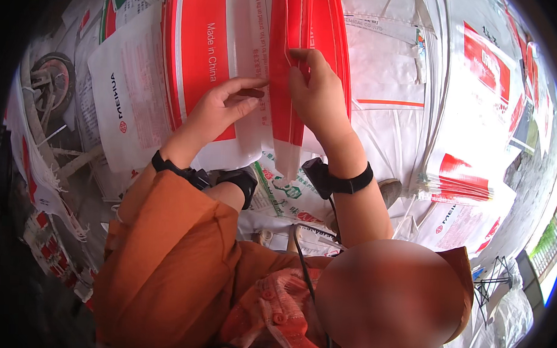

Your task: Manually organizing and bundling plastic industrial sacks with ties.

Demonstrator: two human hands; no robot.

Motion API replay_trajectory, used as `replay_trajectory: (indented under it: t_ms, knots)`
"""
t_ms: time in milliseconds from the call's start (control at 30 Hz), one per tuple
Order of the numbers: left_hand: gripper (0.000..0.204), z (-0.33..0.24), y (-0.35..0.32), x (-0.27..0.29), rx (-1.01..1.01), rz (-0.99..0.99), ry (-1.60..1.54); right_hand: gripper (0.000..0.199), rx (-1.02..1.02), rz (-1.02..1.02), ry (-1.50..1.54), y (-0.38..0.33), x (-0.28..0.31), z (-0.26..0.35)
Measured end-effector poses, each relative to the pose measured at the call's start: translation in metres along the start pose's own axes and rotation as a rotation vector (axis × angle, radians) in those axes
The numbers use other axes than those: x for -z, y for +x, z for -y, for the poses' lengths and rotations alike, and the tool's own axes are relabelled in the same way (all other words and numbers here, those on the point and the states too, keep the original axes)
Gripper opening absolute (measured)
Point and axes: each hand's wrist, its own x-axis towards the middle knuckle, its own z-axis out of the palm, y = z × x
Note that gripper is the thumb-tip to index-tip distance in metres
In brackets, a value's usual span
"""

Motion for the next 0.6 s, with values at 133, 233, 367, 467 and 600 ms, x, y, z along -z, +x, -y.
replay_trajectory:
  t_ms: [133,233,367,467,600]
  knots:
    - [0.036,0.007,-0.001,0.010,-0.013,-0.235,0.087,0.030,-0.157,0.037,0.039,0.004,0.012,-0.006]
    - [0.038,0.017,-0.004,0.034,-0.161,-0.484,0.431,0.039,-0.020,0.014,-0.307,0.004,0.040,-0.027]
    - [0.071,0.073,-0.022,0.094,0.006,-0.932,0.699,0.042,0.137,-0.096,-0.494,0.001,0.049,-0.027]
    - [0.088,0.068,-0.023,0.094,0.226,-0.832,0.186,0.043,0.243,-0.018,-0.361,0.002,0.029,-0.007]
    - [0.092,0.045,-0.020,0.089,0.193,-0.746,-0.058,0.045,0.200,0.221,-0.031,-0.007,-0.039,-0.007]
